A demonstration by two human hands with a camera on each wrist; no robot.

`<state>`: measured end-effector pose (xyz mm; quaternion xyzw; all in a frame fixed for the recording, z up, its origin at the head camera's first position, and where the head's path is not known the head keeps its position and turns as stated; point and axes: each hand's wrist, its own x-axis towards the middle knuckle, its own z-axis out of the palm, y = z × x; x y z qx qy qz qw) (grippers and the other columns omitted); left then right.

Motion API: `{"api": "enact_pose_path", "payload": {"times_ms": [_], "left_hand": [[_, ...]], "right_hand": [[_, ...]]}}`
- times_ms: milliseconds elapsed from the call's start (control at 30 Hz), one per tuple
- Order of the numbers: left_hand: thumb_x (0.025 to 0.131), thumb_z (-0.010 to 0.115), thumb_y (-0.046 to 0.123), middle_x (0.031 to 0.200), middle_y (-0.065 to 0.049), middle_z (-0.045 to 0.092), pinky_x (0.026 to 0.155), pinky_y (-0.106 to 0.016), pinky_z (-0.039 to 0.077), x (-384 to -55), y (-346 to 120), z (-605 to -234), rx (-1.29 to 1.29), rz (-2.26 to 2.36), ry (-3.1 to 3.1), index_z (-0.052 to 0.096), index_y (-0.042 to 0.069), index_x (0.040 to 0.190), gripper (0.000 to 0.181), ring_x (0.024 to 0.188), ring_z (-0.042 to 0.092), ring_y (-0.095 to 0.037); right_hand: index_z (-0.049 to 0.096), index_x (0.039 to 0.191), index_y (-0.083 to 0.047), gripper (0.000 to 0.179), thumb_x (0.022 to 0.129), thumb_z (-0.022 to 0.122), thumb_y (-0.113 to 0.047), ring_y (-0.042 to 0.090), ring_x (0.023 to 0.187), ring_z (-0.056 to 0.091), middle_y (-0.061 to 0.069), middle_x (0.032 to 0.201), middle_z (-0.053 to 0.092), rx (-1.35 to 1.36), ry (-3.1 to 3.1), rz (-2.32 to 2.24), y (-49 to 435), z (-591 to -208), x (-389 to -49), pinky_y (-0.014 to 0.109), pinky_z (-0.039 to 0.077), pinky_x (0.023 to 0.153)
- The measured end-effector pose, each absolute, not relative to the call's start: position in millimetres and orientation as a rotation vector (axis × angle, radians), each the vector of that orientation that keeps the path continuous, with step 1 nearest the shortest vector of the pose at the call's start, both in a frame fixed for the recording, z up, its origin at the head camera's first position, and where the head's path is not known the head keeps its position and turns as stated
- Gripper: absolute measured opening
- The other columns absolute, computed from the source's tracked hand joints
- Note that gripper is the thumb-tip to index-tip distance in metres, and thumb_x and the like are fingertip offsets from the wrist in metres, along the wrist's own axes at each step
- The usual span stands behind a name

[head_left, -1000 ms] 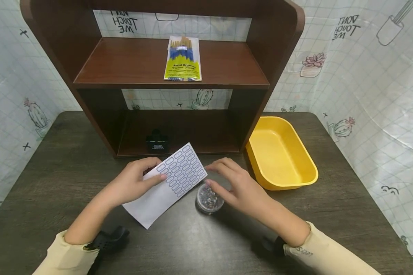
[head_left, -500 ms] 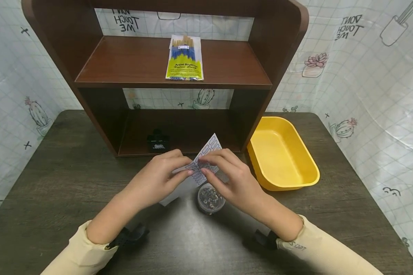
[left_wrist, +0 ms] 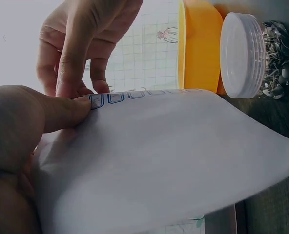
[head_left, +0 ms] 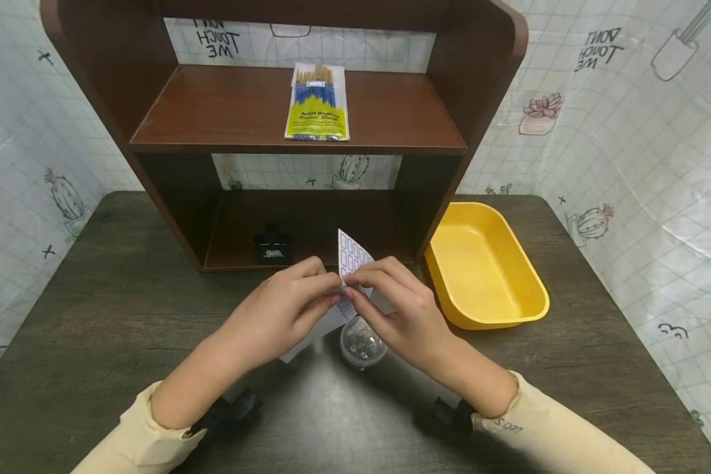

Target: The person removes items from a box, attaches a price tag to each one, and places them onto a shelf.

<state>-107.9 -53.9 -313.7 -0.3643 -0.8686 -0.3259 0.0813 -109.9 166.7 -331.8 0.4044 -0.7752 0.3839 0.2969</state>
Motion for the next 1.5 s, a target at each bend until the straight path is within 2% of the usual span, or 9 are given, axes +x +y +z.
{"api": "enact_pose_path", "payload": {"times_ms": [433, 733, 967, 1300, 1500], "left_hand": [[0.102, 0.068, 0.014, 0.089, 0.005, 0.055, 0.063, -0.02, 0.045, -105.5, -51.9, -310.9, -1.064, -0.917, -2.594, 0.074, 0.015, 0.114, 0.013, 0.071, 0.046, -0.004], [0.096, 0.075, 0.011, 0.096, 0.003, 0.062, 0.067, -0.021, 0.049, -106.1, -50.4, -310.9, -1.103, -0.988, -2.584, 0.071, 0.008, 0.114, 0.018, 0.077, 0.051, -0.007], [0.096, 0.074, 0.006, 0.093, 0.003, 0.061, 0.069, -0.022, 0.049, -107.5, -50.7, -311.3, -1.092, -0.993, -2.575, 0.071, 0.008, 0.104, 0.01, 0.079, 0.053, -0.007], [0.096, 0.074, 0.004, 0.092, 0.003, 0.06, 0.07, -0.023, 0.05, -108.5, -54.8, -313.3, -1.043, -1.016, -2.596, 0.071, 0.008, 0.102, 0.008, 0.08, 0.054, -0.008], [0.095, 0.074, 0.002, 0.096, 0.0, 0.064, 0.069, -0.022, 0.05, -110.3, -59.1, -318.5, -1.036, -0.994, -2.601, 0.073, 0.005, 0.11, 0.016, 0.079, 0.055, -0.009]], "right_hand": [[0.074, 0.101, 0.0, 0.008, 0.094, 0.076, -0.005, 0.02, 0.091, 0.069, 0.009, 0.097, 0.073, 1.097, -2.016, 0.959, 165.4, -331.7, -110.2, 0.021, 0.057, 0.087], [0.072, 0.098, -0.001, 0.021, 0.081, 0.083, 0.006, 0.02, 0.09, 0.07, 0.009, 0.095, 0.074, 1.095, -2.027, 0.854, 165.8, -331.0, -110.9, 0.027, 0.06, 0.084], [0.071, 0.101, -0.001, 0.017, 0.088, 0.08, 0.001, 0.02, 0.092, 0.072, 0.009, 0.097, 0.075, 1.103, -2.06, 0.859, 164.6, -330.3, -109.7, 0.028, 0.06, 0.087], [0.07, 0.104, -0.002, 0.026, 0.082, 0.082, 0.007, 0.023, 0.103, 0.076, 0.011, 0.106, 0.078, 1.119, -2.152, 0.942, 164.5, -331.5, -108.5, 0.026, 0.059, 0.096], [0.072, 0.105, -0.002, 0.023, 0.085, 0.081, 0.005, 0.022, 0.105, 0.076, 0.011, 0.112, 0.079, 1.116, -2.195, 0.973, 166.6, -332.9, -106.9, 0.025, 0.058, 0.096]]}}
